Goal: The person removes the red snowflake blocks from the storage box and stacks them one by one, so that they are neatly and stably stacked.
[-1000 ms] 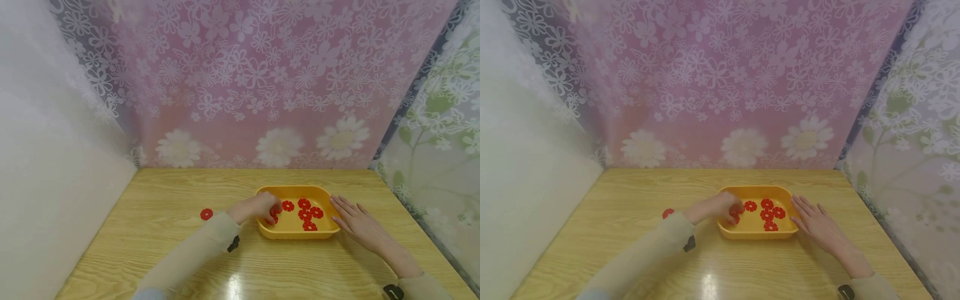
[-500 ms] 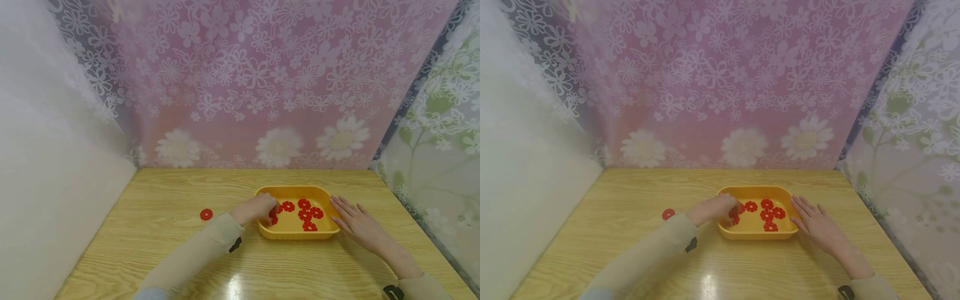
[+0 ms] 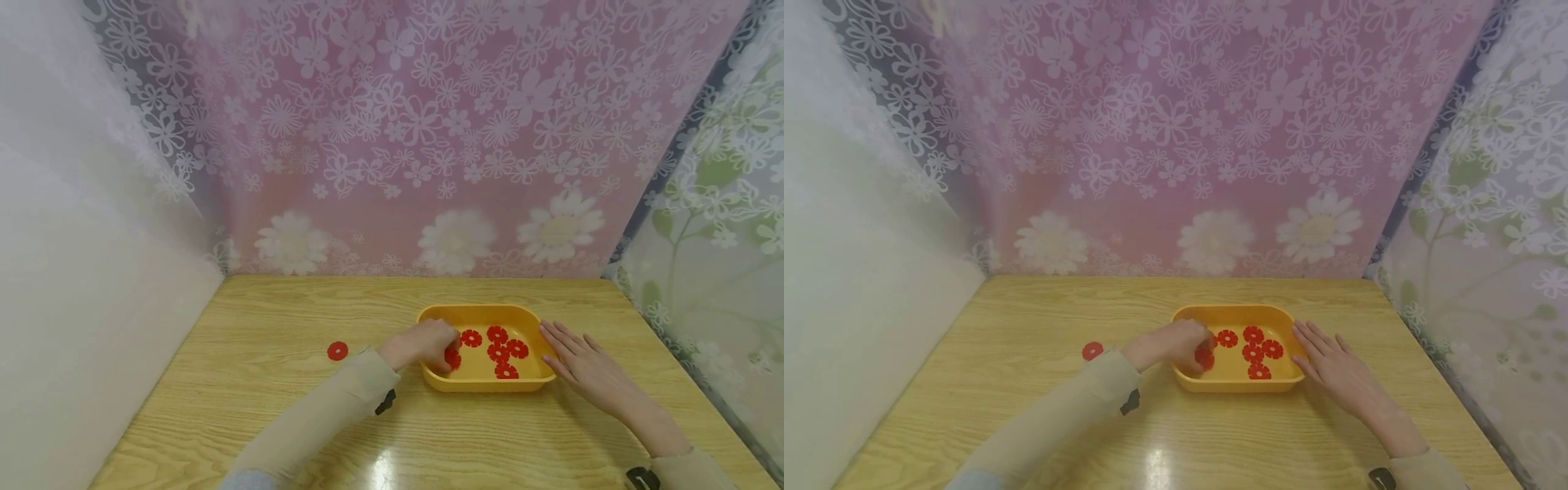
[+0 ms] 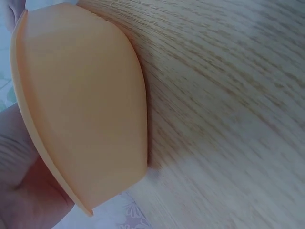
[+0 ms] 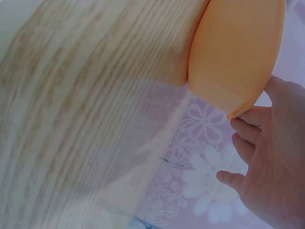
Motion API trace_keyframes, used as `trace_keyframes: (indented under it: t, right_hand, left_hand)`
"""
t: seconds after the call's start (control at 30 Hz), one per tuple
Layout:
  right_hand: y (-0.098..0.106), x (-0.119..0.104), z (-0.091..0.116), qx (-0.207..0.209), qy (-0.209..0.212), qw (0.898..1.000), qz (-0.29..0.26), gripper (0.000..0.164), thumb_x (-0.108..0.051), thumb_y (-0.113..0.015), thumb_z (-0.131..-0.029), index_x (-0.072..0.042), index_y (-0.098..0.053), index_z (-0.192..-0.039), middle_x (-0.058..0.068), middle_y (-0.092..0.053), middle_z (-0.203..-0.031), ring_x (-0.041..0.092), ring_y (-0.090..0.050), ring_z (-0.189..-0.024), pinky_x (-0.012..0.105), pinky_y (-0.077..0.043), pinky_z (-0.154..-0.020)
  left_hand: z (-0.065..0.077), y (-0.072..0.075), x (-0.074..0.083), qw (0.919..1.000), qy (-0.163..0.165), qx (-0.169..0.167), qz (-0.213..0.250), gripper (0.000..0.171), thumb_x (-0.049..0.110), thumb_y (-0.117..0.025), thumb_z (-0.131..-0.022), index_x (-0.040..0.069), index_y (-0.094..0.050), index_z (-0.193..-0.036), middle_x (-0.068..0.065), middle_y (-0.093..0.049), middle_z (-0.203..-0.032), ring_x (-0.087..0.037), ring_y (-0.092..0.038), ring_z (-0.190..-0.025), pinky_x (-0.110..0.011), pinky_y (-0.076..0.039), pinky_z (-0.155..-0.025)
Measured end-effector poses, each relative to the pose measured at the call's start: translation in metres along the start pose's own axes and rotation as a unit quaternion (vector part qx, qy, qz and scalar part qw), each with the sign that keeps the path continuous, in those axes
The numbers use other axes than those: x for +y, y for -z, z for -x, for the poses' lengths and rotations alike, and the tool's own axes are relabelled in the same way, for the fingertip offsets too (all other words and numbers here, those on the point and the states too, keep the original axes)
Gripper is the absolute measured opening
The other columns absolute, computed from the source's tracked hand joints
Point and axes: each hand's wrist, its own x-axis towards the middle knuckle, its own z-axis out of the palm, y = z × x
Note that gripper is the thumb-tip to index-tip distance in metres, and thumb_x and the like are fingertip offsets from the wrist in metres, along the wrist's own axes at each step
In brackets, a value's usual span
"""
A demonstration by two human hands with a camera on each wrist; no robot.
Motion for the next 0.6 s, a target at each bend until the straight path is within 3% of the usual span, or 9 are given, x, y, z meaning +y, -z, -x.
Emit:
trace_keyframes:
  t: [0.1,0.27,0.5,0.6]
  right_hand:
    - [-0.0001,0.0002,0.0003,-0.003,-0.001,1.0,-0.003,0.062,-0.03,-0.059,-0.103,-0.004,-0.039,-0.156,0.016,-0.039,-0.159,0.034,-0.035,-0.147,0.064,-0.022,-0.118]
    - [0.0002,0.0,0.0,-0.003,-0.001,1.0,-0.004,0.062,-0.03,-0.059,-0.103,-0.003,-0.04,-0.155,0.017,-0.04,-0.158,0.035,-0.037,-0.146,0.065,-0.024,-0.117]
    - [-0.0003,0.0001,0.0005,-0.003,-0.002,1.0,-0.009,0.062,-0.03,-0.059,-0.103,-0.004,-0.039,-0.156,0.017,-0.039,-0.159,0.035,-0.035,-0.147,0.063,-0.02,-0.119]
    - [-0.0001,0.0002,0.0005,0.0,0.0,1.0,-0.008,0.062,-0.03,-0.059,-0.103,-0.004,-0.039,-0.155,0.017,-0.039,-0.159,0.034,-0.035,-0.147,0.064,-0.021,-0.119]
  left_hand:
    - [-0.0008,0.0005,0.0003,1.0,-0.005,0.006,0.0,0.034,0.029,-0.086,-0.082,0.014,-0.071,-0.108,0.007,-0.065,-0.098,-0.006,-0.053,-0.084,-0.02,-0.045,-0.082]
    - [-0.003,0.0023,0.0,0.999,-0.014,0.023,0.035,0.035,0.029,-0.087,-0.081,0.014,-0.07,-0.108,0.008,-0.064,-0.094,-0.006,-0.054,-0.083,-0.018,-0.045,-0.076]
    - [-0.0007,0.0089,0.0032,0.9955,-0.019,0.047,0.08,0.044,0.029,-0.085,-0.084,0.015,-0.067,-0.122,0.004,-0.067,-0.115,-0.008,-0.06,-0.101,-0.018,-0.048,-0.089]
    - [-0.0003,0.0099,0.0023,0.9928,-0.033,0.073,0.089,0.043,0.026,-0.085,-0.084,0.015,-0.067,-0.122,0.003,-0.068,-0.116,-0.008,-0.062,-0.102,-0.016,-0.049,-0.086]
